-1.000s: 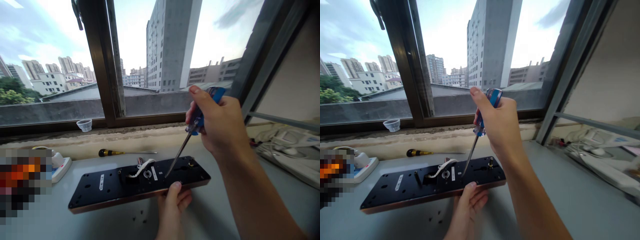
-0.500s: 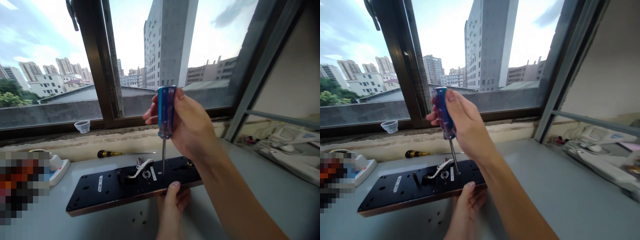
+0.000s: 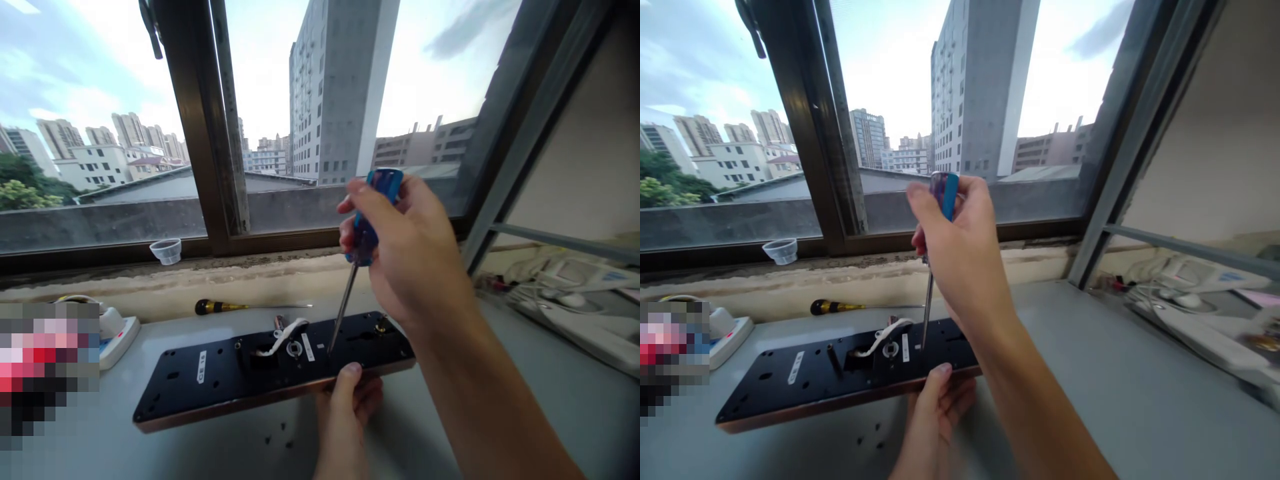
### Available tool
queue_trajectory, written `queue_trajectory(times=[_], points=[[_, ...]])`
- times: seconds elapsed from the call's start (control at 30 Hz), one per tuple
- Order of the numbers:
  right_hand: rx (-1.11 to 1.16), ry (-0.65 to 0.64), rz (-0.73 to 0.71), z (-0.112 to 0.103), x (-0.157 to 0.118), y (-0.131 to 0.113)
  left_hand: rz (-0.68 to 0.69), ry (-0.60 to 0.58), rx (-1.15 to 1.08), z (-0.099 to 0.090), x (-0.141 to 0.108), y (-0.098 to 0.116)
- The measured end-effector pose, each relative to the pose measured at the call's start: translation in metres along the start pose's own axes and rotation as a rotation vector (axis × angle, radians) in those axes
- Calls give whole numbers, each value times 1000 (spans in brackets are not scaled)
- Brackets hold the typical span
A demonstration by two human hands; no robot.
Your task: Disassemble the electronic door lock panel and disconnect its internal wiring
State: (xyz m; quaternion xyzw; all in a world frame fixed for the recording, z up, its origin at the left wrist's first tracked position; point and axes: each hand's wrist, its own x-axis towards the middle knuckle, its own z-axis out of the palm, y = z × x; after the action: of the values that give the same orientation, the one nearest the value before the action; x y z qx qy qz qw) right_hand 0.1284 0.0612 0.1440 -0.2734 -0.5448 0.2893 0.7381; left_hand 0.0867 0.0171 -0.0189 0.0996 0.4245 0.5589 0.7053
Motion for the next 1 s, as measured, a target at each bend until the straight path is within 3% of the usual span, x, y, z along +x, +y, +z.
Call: queue_trajectory(times=[0.2, 0.4, 0.57, 0.77, 0.9, 1.0], points=[[-12, -132, -71, -1, -4, -5, 0, 10, 3, -1, 1, -1], [-135, -2, -107, 0, -9, -9, 18, -19, -4, -2, -1, -1], [-87, -168, -91, 1, -12, -16, 0, 8, 9, 0, -1, 0], [-87, 133, -219, 10, -17, -13, -14, 20, 26, 1, 2, 1], [-37, -8, -90, 8, -11, -8, -1, 9, 25, 0, 1, 0], [-45, -50, -127, 5, -10, -9, 18, -25, 21, -2, -3, 0]])
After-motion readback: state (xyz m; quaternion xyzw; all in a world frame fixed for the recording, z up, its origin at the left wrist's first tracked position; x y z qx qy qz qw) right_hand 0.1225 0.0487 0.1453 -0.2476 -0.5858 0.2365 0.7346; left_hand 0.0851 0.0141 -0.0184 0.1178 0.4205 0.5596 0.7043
